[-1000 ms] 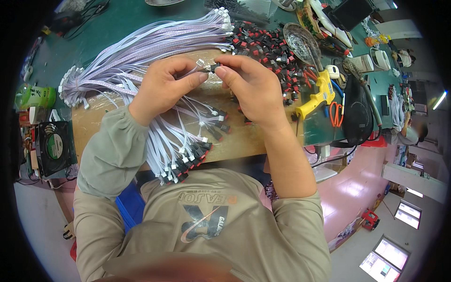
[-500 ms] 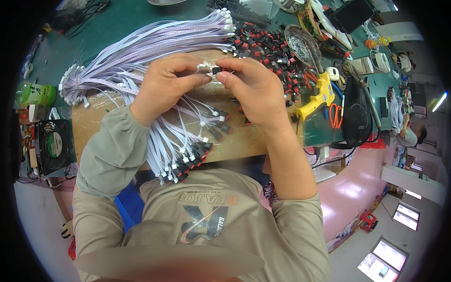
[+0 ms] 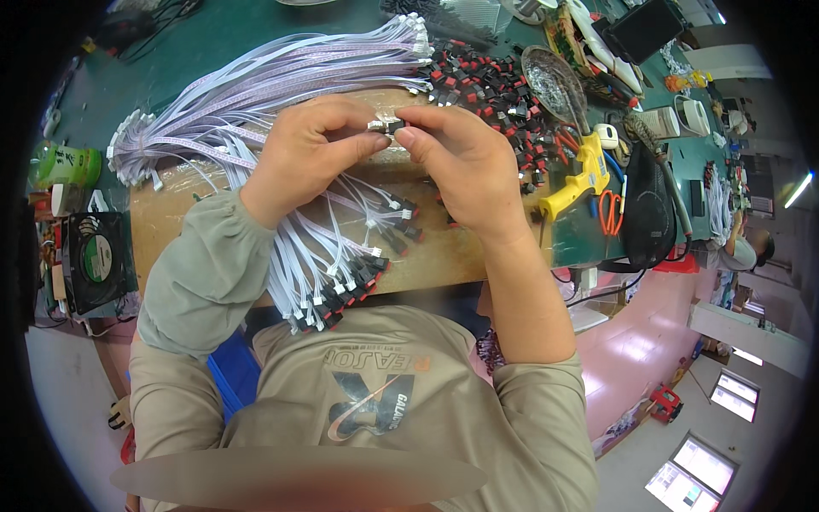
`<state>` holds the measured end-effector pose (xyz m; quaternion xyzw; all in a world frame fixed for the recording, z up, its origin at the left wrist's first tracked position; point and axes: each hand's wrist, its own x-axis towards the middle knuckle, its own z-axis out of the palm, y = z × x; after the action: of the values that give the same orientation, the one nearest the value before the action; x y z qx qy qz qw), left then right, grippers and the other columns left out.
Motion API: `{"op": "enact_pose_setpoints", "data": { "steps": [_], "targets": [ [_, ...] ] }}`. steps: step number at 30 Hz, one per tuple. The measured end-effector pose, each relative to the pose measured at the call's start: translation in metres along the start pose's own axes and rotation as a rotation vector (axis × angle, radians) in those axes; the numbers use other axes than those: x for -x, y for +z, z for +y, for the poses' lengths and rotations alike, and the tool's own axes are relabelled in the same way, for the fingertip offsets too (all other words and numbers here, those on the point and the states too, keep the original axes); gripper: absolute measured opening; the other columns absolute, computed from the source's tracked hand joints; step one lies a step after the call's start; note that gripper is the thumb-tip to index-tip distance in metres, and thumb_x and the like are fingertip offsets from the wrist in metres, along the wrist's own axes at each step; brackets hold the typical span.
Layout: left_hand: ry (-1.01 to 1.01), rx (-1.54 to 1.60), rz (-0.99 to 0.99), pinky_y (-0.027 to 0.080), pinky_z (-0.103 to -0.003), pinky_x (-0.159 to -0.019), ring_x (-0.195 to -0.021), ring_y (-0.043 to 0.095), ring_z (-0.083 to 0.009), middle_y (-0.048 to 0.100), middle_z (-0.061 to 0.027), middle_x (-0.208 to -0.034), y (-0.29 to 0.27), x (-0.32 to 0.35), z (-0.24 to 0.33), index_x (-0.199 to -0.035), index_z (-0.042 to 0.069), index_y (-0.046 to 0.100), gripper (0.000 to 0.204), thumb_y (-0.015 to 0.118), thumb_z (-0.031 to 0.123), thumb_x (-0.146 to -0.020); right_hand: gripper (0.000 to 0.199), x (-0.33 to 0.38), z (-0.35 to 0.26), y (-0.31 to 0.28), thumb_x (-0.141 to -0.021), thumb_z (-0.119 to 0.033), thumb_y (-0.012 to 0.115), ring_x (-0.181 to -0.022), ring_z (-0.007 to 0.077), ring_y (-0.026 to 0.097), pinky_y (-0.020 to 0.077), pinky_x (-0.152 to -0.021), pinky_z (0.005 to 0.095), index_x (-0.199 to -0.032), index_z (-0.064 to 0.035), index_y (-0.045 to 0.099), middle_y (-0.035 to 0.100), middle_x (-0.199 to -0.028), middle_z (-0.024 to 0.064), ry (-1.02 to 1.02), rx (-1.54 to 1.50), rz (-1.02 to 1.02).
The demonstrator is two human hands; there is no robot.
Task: The person assembles wire harnesses by attaching connectors to them, then securing the connectors with a handheld heating tool.
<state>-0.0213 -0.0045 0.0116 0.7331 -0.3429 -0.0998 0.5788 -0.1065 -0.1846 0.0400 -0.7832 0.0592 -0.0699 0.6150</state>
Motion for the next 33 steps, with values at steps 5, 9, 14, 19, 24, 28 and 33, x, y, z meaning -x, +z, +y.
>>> {"op": "enact_pose_setpoints", "data": {
  "steps": [5, 9, 14, 19, 24, 28, 33],
  "targets": [
    [0.074, -0.048, 0.068, 0.046, -0.025, -0.067, -0.076, 0.058, -0.0125, 0.065, -0.0070, -0.087, 0.001, 0.000, -0.002, -0.088, -0.001, 0.068, 0.013, 0.071, 0.007, -0.078, 0.021, 0.001, -0.001, 0.003, -0.086, -0.007, 0.067, -0.083, 0.0090, 0.059, 0.0468, -0.072, 0.0226, -0.105, 0.0012, 0.067, 0.065, -0.092, 0.0044, -0.003, 0.030, 0.019],
    [0.063, -0.053, 0.057, 0.046, -0.026, -0.066, -0.075, 0.059, -0.0134, 0.065, -0.0071, -0.085, 0.001, 0.000, 0.000, -0.087, -0.001, 0.068, 0.013, 0.071, 0.008, -0.078, 0.020, 0.002, 0.000, 0.001, -0.085, -0.007, 0.068, -0.083, 0.0098, 0.060, 0.0473, -0.073, 0.0234, -0.103, 0.0017, 0.067, 0.066, -0.092, 0.0060, -0.019, 0.090, 0.011],
    [-0.003, -0.063, -0.044, 0.047, -0.028, -0.066, -0.074, 0.061, -0.0172, 0.065, -0.0083, -0.080, -0.001, -0.001, 0.002, -0.086, 0.000, 0.068, 0.013, 0.071, 0.010, -0.078, 0.019, 0.000, 0.003, -0.004, -0.086, -0.008, 0.067, -0.082, 0.0101, 0.059, 0.0471, -0.072, 0.0237, -0.102, 0.0009, 0.068, 0.066, -0.094, 0.0061, -0.128, 0.124, -0.025],
    [0.133, -0.155, 0.017, 0.048, -0.029, -0.067, -0.075, 0.062, -0.0204, 0.065, -0.0098, -0.082, 0.000, 0.001, 0.004, -0.086, 0.001, 0.069, 0.013, 0.072, 0.009, -0.076, 0.021, 0.002, -0.003, -0.002, -0.085, -0.013, 0.070, -0.069, 0.0054, 0.057, 0.0443, -0.059, 0.0205, -0.103, -0.0021, 0.069, 0.065, -0.079, 0.0014, 0.099, 0.099, 0.011],
    [0.146, -0.150, 0.042, 0.048, -0.029, -0.068, -0.076, 0.062, -0.0207, 0.066, -0.0104, -0.083, 0.002, 0.001, 0.004, -0.087, 0.001, 0.068, 0.015, 0.072, 0.009, -0.076, 0.021, -0.001, -0.001, 0.000, -0.086, -0.016, 0.069, -0.065, 0.0039, 0.055, 0.0429, -0.053, 0.0193, -0.103, -0.0034, 0.069, 0.065, -0.075, -0.0004, 0.049, 0.096, 0.037],
    [0.057, -0.030, -0.035, 0.048, -0.028, -0.070, -0.080, 0.061, -0.0169, 0.066, -0.0090, -0.089, 0.001, 0.000, 0.003, -0.091, -0.001, 0.067, 0.015, 0.068, 0.010, -0.081, 0.022, -0.002, -0.002, -0.003, -0.088, -0.018, 0.067, -0.066, 0.0047, 0.056, 0.0452, -0.057, 0.0200, -0.103, -0.0023, 0.069, 0.065, -0.076, 0.0000, 0.073, 0.046, 0.053],
    [0.006, 0.051, -0.066, 0.046, -0.025, -0.071, -0.081, 0.057, -0.0115, 0.063, -0.0048, -0.090, 0.001, 0.000, -0.006, -0.097, -0.003, 0.065, 0.017, 0.063, 0.010, -0.086, 0.022, -0.005, -0.004, -0.003, -0.089, -0.018, 0.065, -0.066, 0.0050, 0.057, 0.0457, -0.059, 0.0202, -0.103, -0.0014, 0.068, 0.065, -0.076, 0.0000, 0.103, 0.052, 0.039]
  ]
}}
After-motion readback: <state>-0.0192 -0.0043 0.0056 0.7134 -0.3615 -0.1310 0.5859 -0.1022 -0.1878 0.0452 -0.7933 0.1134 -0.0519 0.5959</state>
